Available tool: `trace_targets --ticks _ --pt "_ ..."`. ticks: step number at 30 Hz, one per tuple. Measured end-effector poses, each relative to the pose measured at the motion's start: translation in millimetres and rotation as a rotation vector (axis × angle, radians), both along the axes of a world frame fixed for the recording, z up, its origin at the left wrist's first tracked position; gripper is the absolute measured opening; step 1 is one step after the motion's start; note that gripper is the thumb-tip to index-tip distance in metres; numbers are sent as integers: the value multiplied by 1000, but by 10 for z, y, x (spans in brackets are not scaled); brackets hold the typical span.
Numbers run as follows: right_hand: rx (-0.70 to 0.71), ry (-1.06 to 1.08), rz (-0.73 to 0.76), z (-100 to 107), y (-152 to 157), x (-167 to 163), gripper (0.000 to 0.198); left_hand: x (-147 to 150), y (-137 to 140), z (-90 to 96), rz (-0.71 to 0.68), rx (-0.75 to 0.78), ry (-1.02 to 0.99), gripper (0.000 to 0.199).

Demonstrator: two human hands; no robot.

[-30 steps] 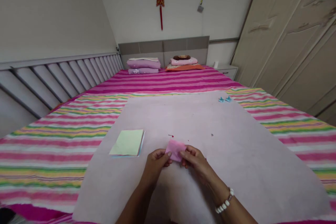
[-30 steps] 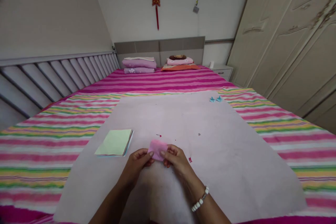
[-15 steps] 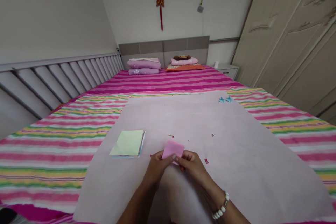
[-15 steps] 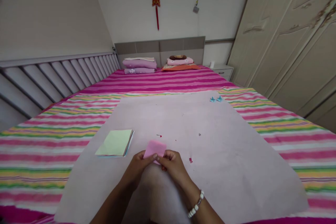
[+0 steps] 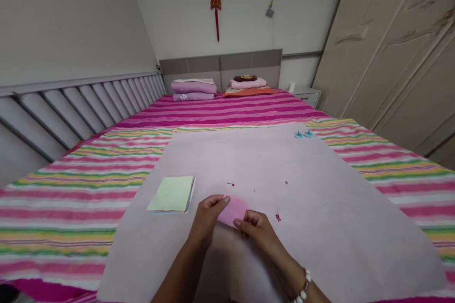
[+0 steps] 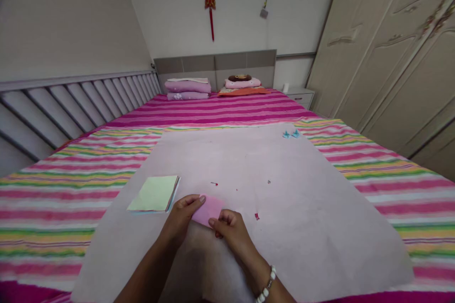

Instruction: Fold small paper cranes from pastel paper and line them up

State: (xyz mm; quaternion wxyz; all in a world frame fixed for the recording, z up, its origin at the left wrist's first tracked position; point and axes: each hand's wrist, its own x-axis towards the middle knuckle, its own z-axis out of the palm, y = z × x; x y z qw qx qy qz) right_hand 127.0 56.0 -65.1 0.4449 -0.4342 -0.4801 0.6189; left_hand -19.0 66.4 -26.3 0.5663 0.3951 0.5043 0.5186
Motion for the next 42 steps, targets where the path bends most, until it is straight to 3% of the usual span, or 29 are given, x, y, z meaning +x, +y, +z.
trace_targets --ticks 5,16,22,29,35,42 --pt "10 19 -68 4 -1 -14 39 113 -96 -76 -100 -39 -110 29" --pt "41 77 -174 160 111 53 38 63 -111 -78 -130 -34 -9 31" --pt "20 145 -231 152 111 66 35 91 -134 -104 -165 13 -123 33" --pt "-2 211 -163 104 105 92 32 6 -126 -79 -122 60 42 27" --pt "42 195 -157 182 97 103 31 -2 -134 -5 -92 147 1 68" --pt "100 168 -156 238 90 136 30 -59 -149 3 -127 296 197 41"
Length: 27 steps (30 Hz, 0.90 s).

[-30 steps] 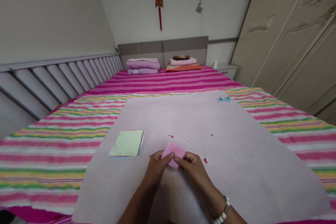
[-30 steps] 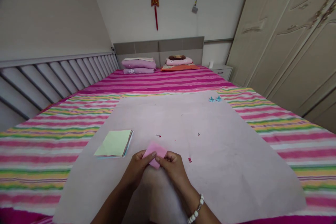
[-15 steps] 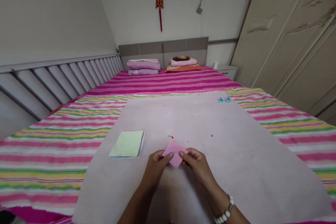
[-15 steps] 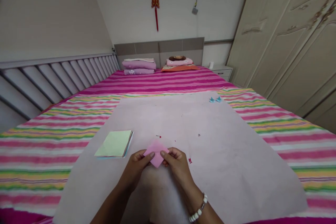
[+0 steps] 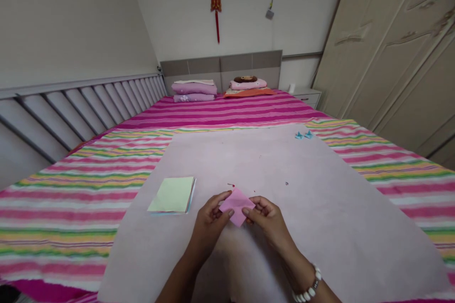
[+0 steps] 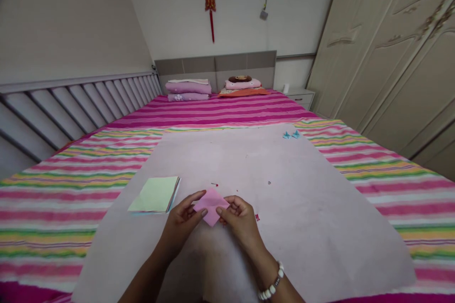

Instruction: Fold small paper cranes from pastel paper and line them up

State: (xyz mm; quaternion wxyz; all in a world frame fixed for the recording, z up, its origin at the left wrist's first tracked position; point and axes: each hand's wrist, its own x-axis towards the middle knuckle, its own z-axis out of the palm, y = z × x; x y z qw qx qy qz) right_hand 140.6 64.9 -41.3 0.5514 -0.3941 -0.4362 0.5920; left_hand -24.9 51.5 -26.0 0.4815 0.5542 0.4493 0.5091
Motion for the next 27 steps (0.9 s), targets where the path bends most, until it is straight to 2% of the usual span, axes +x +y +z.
trace_targets --ticks 5,8,12,21,27 --pt "9 16 -23 13 -7 11 44 -36 12 -12 -1 149 67 31" --pt "23 24 -30 32 -15 7 56 -49 12 -7 -2 131 58 18" --pt "31 40 -29 54 -24 2 57 -52 7 25 7 95 64 7" --pt "55 -48 -26 -9 -26 31 40 -17 10 52 -42 61 9 8" --pt "66 -81 -21 19 -40 22 34 7 8 32 -75 -69 -81 32"
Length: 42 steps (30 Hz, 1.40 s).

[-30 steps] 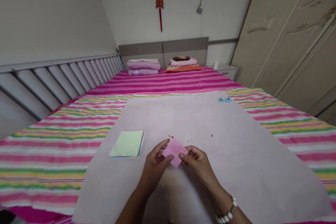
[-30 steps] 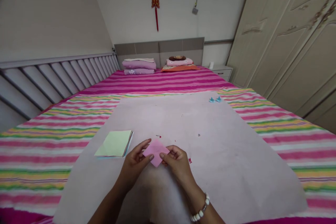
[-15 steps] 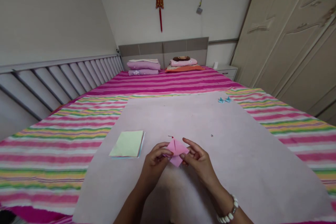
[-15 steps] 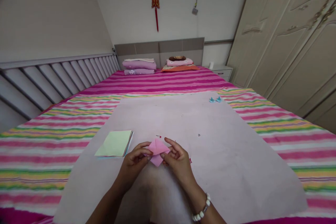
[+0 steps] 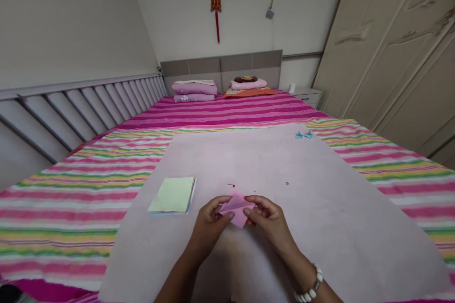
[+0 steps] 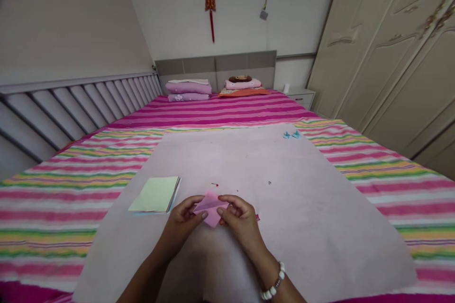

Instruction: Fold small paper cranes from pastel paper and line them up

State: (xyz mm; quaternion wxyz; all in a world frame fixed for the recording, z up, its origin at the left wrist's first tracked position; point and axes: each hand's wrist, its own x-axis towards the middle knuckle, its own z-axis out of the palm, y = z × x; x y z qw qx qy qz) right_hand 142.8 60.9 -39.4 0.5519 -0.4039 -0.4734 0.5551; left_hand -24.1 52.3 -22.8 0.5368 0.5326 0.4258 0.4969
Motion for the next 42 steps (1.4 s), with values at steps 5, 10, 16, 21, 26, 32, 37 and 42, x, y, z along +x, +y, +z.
trace_targets --ticks 5,10,16,21,26,32,37,42 --pt "-3 32 30 6 -18 -13 29 1 -6 27 -46 53 36 28" --pt "-22 52 51 -17 -15 -8 20 -20 -1 27 -24 163 146 16" --pt "-18 88 81 7 -26 -6 8 -56 -61 101 -89 166 160 24" --pt "-7 70 93 30 -40 -23 6 -28 -58 110 -2 135 195 17" --pt "20 65 139 21 -51 -20 5 32 -12 17 175 70 242 6" --pt "45 154 138 -17 -7 -25 39 48 -22 -20 205 60 244 7" --pt "-37 14 148 -21 49 -61 27 98 -41 -1 188 -23 75 44" --pt "-37 11 144 16 41 -61 29 89 -24 35 83 -148 -83 54"
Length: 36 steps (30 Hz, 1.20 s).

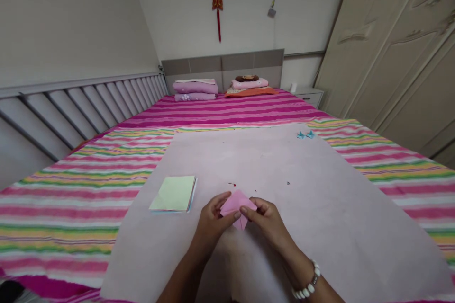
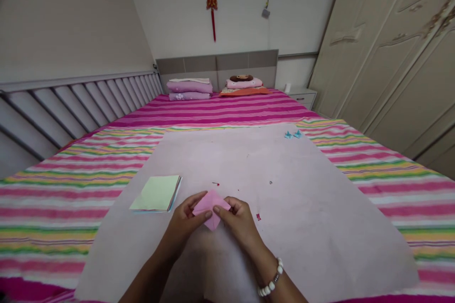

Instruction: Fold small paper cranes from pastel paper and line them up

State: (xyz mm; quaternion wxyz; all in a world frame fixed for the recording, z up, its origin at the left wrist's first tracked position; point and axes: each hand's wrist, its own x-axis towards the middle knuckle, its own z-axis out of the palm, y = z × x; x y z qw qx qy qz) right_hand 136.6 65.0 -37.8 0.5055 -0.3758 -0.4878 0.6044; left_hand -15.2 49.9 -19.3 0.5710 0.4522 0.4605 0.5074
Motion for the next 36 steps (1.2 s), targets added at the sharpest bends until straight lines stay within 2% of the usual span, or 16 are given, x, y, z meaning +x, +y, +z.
trace_targets --ticks 2,3,6,9,16,22,25,28,31,36 --pt "2 -4 4 16 -4 -8 29 -8 -8 15 -31 -26 72 31" --pt "-2 -8 1 20 -3 -13 30 -10 -15 18 -40 -30 96 27" --pt "-31 -28 -46 6 11 -15 36 -12 -27 -3 -11 -44 109 29" --pt "-43 -29 -83 -21 33 9 41 -25 -19 -39 75 -63 121 31" --pt "33 -75 -26 13 52 100 33 -86 -10 41 140 -106 119 30" --pt "61 -116 -92 44 16 83 33 32 -44 -15 29 -41 -99 29" --pt "72 -132 -131 65 -5 69 32 109 -55 -87 25 -108 -81 31" --pt "82 -77 -81 73 -10 90 31 141 -61 -114 38 -168 -133 31" --pt "65 113 42 69 -4 135 39 120 -82 -92 -37 -224 -359 25" --pt "-22 333 259 88 -27 160 56 52 -180 -73 -419 -448 -788 21"
